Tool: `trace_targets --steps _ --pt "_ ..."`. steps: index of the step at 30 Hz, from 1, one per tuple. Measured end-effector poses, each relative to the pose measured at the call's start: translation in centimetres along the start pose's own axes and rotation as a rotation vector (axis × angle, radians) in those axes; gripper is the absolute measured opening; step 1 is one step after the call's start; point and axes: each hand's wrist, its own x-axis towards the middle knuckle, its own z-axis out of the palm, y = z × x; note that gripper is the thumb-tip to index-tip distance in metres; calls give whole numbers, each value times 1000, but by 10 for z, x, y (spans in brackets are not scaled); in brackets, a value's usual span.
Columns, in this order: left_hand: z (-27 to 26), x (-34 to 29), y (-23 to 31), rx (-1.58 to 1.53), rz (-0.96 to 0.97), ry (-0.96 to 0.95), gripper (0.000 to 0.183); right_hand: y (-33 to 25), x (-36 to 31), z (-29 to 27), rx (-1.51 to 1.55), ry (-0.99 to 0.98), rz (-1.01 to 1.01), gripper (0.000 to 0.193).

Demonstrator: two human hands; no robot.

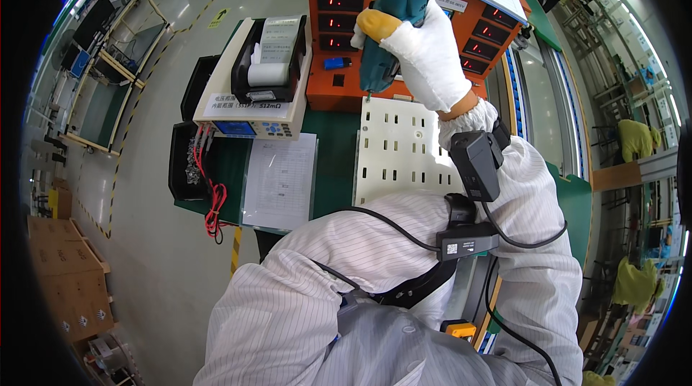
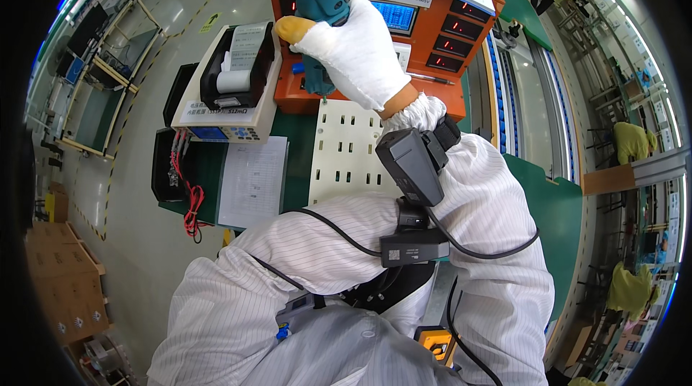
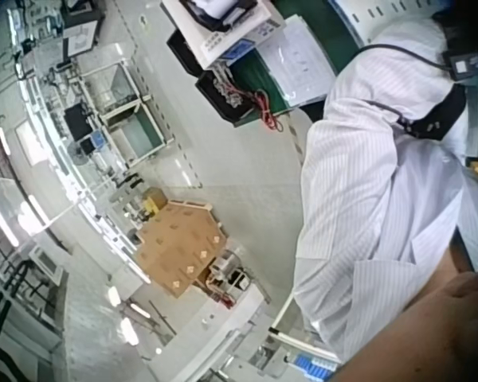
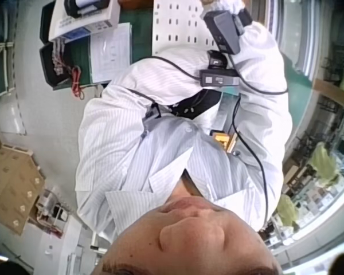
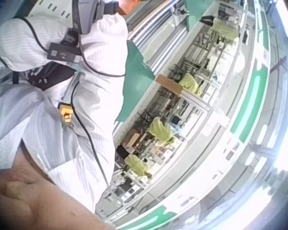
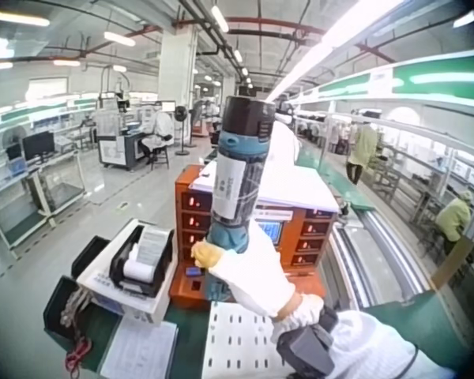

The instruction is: Assembling a plastic housing onto a battery unit, securing it with an electric screwdriver, and performing electrical tests.

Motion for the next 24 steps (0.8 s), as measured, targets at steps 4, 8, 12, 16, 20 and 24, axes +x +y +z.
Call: trace_targets --steps 4,8,12,16,20,24 --pt "3 1 2 0 3 -4 31 8 0 1 17 31 -88 42" --pt "2 1 -2 -14 6 -8 31 8 -1 3 34 29 -30 40" --pt "-5 2 -1 6 5 -25 31 -3 2 5 21 40 11 40" --pt "-11 10 -6 16 19 -39 31 4 6 -5 10 -34 4 50" --pt "-13 11 -10 38 12 -68 31 36 -17 -16 -175 -270 166 61" --pt "-12 10 -9 63 -9 -112 31 44 -25 -16 60 -284 280 51"
